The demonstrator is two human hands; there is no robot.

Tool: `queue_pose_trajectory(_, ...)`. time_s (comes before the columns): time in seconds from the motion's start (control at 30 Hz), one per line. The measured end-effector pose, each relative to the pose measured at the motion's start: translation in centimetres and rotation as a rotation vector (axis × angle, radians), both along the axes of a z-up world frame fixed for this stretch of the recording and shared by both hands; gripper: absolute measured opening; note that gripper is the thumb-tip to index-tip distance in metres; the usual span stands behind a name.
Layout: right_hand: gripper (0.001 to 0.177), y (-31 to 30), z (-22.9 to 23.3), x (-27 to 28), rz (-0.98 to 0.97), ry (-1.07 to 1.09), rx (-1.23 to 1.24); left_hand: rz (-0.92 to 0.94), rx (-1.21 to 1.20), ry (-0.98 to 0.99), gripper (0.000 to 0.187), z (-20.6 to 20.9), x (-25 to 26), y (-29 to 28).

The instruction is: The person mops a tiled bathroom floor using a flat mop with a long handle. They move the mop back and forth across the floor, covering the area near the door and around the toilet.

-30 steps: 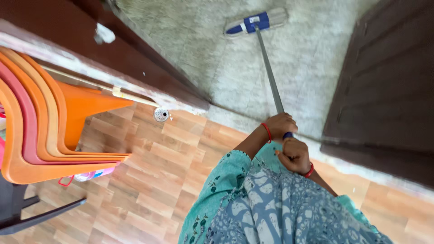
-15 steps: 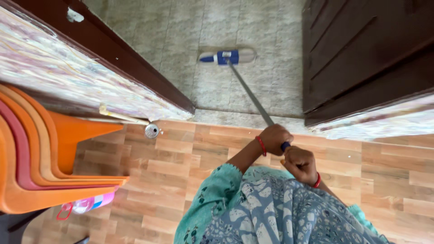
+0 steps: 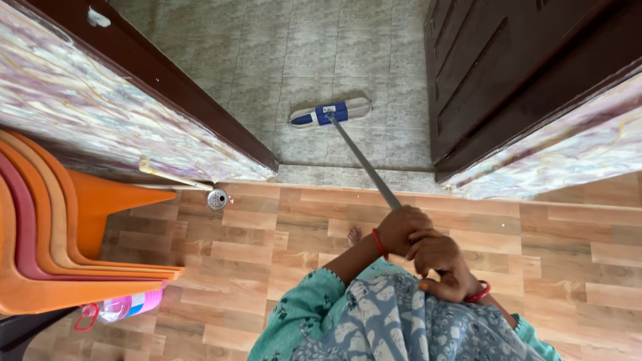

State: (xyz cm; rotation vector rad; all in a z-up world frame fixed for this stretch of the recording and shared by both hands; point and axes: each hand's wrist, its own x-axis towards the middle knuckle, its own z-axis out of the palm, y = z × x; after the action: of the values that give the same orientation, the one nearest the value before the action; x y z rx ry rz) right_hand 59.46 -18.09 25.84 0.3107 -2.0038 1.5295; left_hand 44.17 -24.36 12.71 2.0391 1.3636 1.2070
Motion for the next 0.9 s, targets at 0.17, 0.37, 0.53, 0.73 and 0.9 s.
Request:
queue_pose_trajectory(0.17,0.037,0.2,-3.3,-2.2,0.054,0.058,-0.01,-0.001,0.034,-0.074,0.043,-1.4,-0.6,-0.1)
queue_pose_trajectory(0.37,0.03,3.8,-4.2,-7.3,0.013,0.16,-0.011,-0.027,-0.017,-0.045,0.031,-3.0,-5.6,3.6)
queue_pose_trajectory(0.53,0.029,7.0,-6.6,-15.5,-0.026,0.104,0.015,-0.079,0.002,-0.009,0.025,-7.0,-13.8,7.3)
queue_pose_trajectory(0.73,0.035,11.2,-9.9,-29.9,-0.161,0.014,0.126,-0.105,0.03,0.0,0.022,-9.0,-29.2,12.3)
queue_pose_trajectory(0.9,0.039,15.2,-12.8,-41.6,-0.186,-0.066,0.152,-0.057,-0.037,-0.017,0.022,-9.4,-41.6,16.2)
